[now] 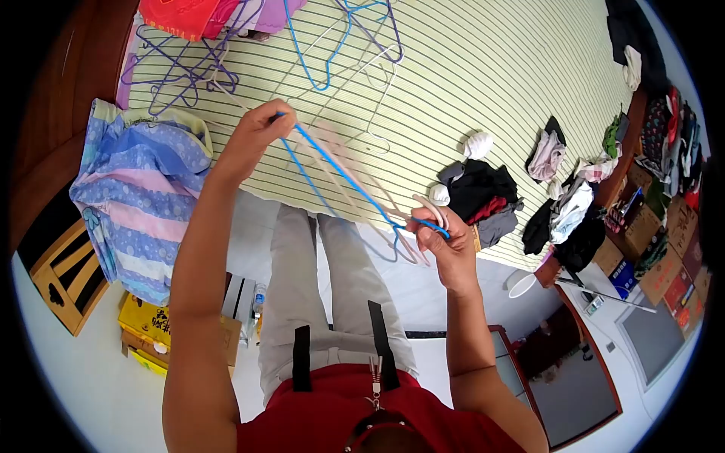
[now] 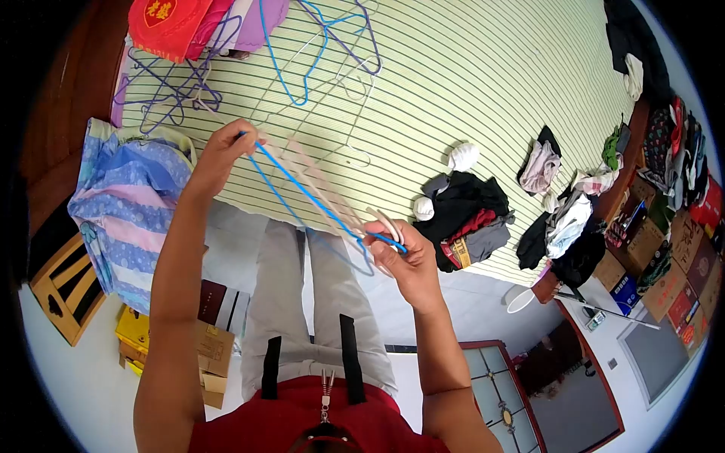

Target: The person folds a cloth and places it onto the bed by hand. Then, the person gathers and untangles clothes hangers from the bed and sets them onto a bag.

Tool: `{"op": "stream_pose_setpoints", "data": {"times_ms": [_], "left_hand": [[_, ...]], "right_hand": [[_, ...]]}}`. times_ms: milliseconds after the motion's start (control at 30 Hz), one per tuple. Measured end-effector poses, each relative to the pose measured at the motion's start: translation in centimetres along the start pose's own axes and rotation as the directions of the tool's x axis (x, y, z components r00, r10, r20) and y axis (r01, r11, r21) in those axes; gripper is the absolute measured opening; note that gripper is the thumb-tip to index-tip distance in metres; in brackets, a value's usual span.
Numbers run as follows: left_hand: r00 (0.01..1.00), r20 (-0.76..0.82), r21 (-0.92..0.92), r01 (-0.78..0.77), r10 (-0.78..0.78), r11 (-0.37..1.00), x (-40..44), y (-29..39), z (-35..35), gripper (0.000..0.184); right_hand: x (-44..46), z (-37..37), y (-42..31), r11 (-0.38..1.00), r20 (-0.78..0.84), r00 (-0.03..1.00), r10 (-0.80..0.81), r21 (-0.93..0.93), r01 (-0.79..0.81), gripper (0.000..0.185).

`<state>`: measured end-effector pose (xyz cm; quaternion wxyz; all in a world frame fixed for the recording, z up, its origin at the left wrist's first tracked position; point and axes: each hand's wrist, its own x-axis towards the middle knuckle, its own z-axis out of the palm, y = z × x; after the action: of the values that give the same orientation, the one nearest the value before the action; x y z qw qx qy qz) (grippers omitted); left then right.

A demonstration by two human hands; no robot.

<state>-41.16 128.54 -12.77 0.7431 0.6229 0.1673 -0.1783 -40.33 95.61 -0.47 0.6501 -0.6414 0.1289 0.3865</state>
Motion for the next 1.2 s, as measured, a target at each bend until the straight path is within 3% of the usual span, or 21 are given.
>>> {"op": "stream_pose_setpoints", "data": {"times_ms": [67,167,267,367,433,533,633,700,800,967,1100,1200], "left_hand": [[0.997,0.048,-0.113,-0.057,0.063,0.992,1.5,-1.1,0.2,0.009],[0.996,0.087,-0.244,-0.002,0.024,0.970,2.8,-1.8,1.4,0.009],[0.965,-0.237,-0.498,-0.025,-0.109,0.867,4.1,-3.3,4.4,0.011],[0.821,-0.524,-0.117,0.193,-0.225,0.974,5.1,-11.1,4.5,0.020],[0.870,-0.470,0.415,0.369,-0.151,0.832,4.8,-16.4,5.1,0.025],[0.937,-0.350,0.714,0.277,-0.016,0.643,2.0,-21.0,8.0,0.031],[0.955,-0.296,0.846,0.264,-0.003,0.462,0.5,-22.6,10.8,0.031],[0.964,-0.264,0.908,0.257,-0.025,0.331,0.3,-23.2,11.4,0.036],[0.951,-0.301,0.939,0.309,-0.076,0.152,0.3,-23.0,12.0,0.019],[0.932,-0.331,0.927,0.350,-0.146,0.131,0.2,-22.8,12.5,0.015],[0.921,-0.384,0.916,0.389,-0.071,0.093,-0.8,-23.9,13.1,0.016],[0.944,-0.291,0.955,0.277,-0.152,-0.110,-0.5,-24.5,12.9,0.017]], "right_hand": [[0.2,0.0,0.4,0.998,-0.056,0.998,-0.033,0.044,0.035,0.013],[0.1,-1.5,2.2,0.998,-0.037,0.998,-0.043,0.048,0.044,0.010],[0.0,-2.0,2.4,0.997,-0.173,0.982,-0.080,0.002,0.082,0.008],[1.0,-1.8,2.2,0.946,-0.462,0.886,-0.043,0.266,0.185,0.015],[1.2,-2.8,2.4,0.934,-0.507,0.861,-0.035,0.290,0.209,0.015],[1.7,-2.8,2.1,0.946,-0.599,0.800,0.030,0.276,0.171,0.016],[2.1,-1.9,2.0,0.969,-0.663,0.749,0.003,0.188,0.162,0.014],[2.4,-2.0,1.9,0.972,-0.652,0.752,-0.097,0.101,0.214,0.018],[2.9,-2.3,1.7,0.941,-0.603,0.746,-0.281,-0.021,0.337,0.027],[3.8,-2.2,0.2,0.923,-0.612,0.727,-0.310,-0.012,0.384,0.026],[4.7,-0.6,-1.0,0.909,-0.599,0.710,-0.370,-0.077,0.409,0.025],[5.7,1.1,-2.0,0.910,-0.600,0.718,-0.353,-0.042,0.413,0.028]]}}
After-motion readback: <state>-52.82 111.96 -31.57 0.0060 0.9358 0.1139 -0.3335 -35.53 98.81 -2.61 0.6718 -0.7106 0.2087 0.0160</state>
